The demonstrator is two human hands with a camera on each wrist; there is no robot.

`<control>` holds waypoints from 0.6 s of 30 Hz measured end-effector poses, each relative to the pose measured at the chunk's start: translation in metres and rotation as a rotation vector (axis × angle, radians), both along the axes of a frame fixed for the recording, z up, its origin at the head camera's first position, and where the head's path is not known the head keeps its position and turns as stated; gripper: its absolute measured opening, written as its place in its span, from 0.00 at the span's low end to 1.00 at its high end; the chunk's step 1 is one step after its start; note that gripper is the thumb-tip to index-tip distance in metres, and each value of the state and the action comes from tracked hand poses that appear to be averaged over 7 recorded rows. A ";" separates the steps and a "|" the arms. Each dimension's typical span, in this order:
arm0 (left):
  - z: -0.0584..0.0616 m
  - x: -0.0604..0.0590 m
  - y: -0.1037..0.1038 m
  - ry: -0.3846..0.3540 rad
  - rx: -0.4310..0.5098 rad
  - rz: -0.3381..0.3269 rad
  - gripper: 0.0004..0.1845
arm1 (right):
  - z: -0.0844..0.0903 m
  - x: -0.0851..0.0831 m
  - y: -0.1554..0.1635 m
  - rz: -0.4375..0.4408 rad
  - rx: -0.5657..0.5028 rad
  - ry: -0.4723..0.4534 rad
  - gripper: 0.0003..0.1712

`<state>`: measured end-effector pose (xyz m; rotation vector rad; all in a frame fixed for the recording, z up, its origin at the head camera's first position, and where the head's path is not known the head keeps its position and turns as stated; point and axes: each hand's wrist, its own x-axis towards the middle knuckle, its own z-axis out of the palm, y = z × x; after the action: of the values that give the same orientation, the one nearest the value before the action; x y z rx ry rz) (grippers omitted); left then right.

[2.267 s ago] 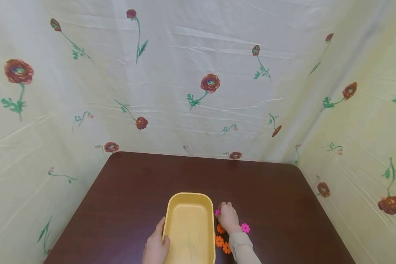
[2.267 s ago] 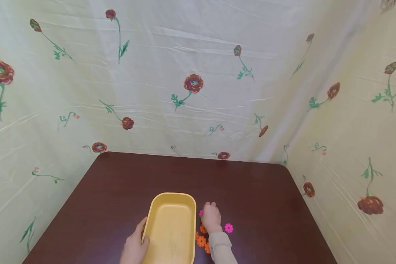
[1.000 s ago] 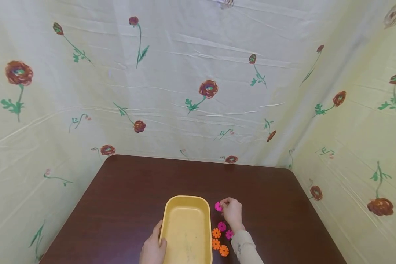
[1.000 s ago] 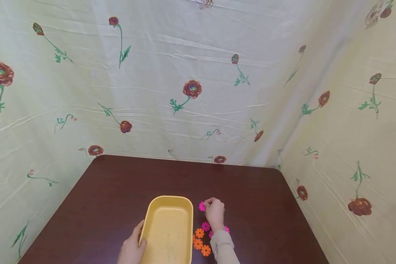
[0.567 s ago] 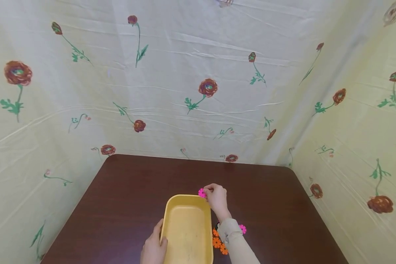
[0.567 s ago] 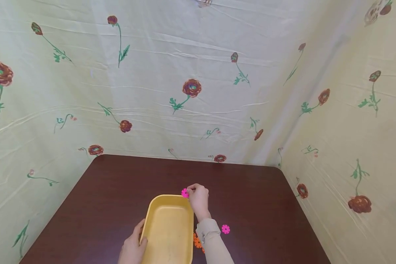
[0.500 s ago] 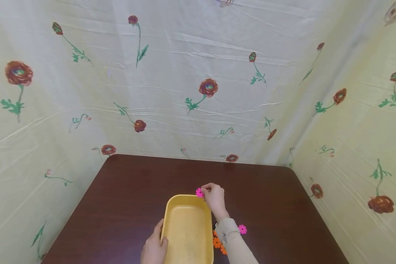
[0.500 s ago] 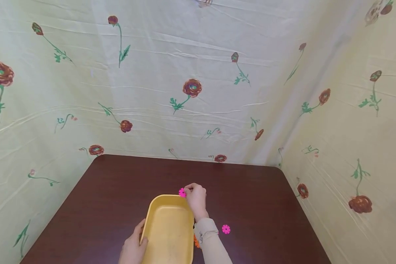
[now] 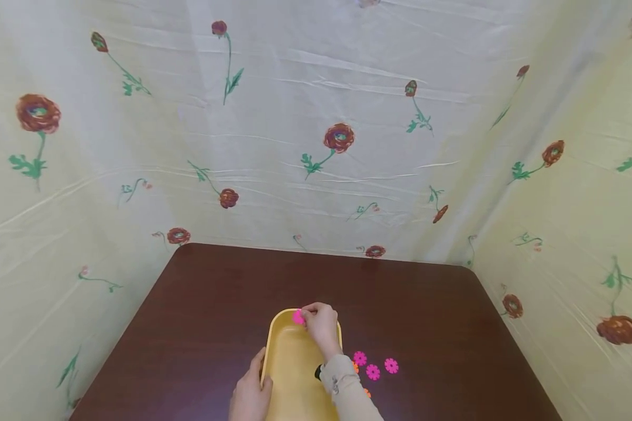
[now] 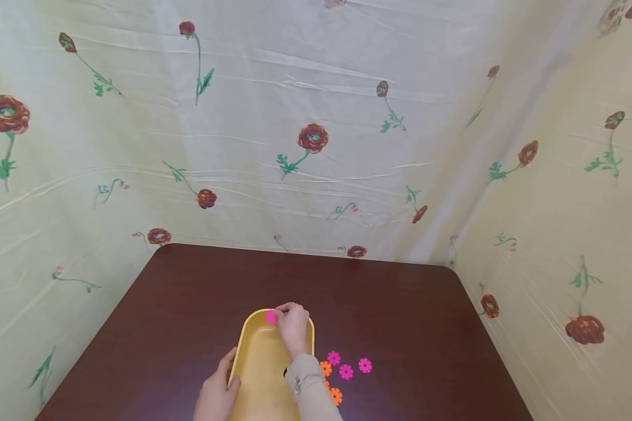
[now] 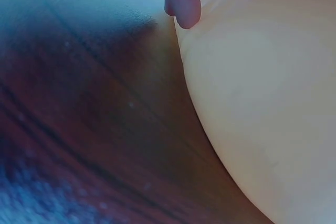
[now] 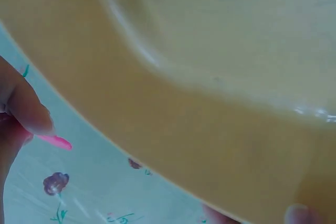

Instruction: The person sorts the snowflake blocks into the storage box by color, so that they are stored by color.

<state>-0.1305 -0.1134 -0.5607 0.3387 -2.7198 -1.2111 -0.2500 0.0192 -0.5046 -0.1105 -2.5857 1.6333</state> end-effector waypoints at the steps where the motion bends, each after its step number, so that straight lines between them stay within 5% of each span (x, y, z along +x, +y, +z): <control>1: 0.000 0.000 0.000 0.001 0.000 0.002 0.28 | -0.003 0.001 -0.002 0.001 -0.007 -0.008 0.03; 18: 0.003 0.002 0.002 0.028 -0.017 0.012 0.29 | -0.039 0.010 -0.023 -0.074 0.139 -0.077 0.02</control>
<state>-0.1288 -0.1114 -0.5578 0.3334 -2.6989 -1.1793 -0.2399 -0.0037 -0.5436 -0.2610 -2.7069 1.4485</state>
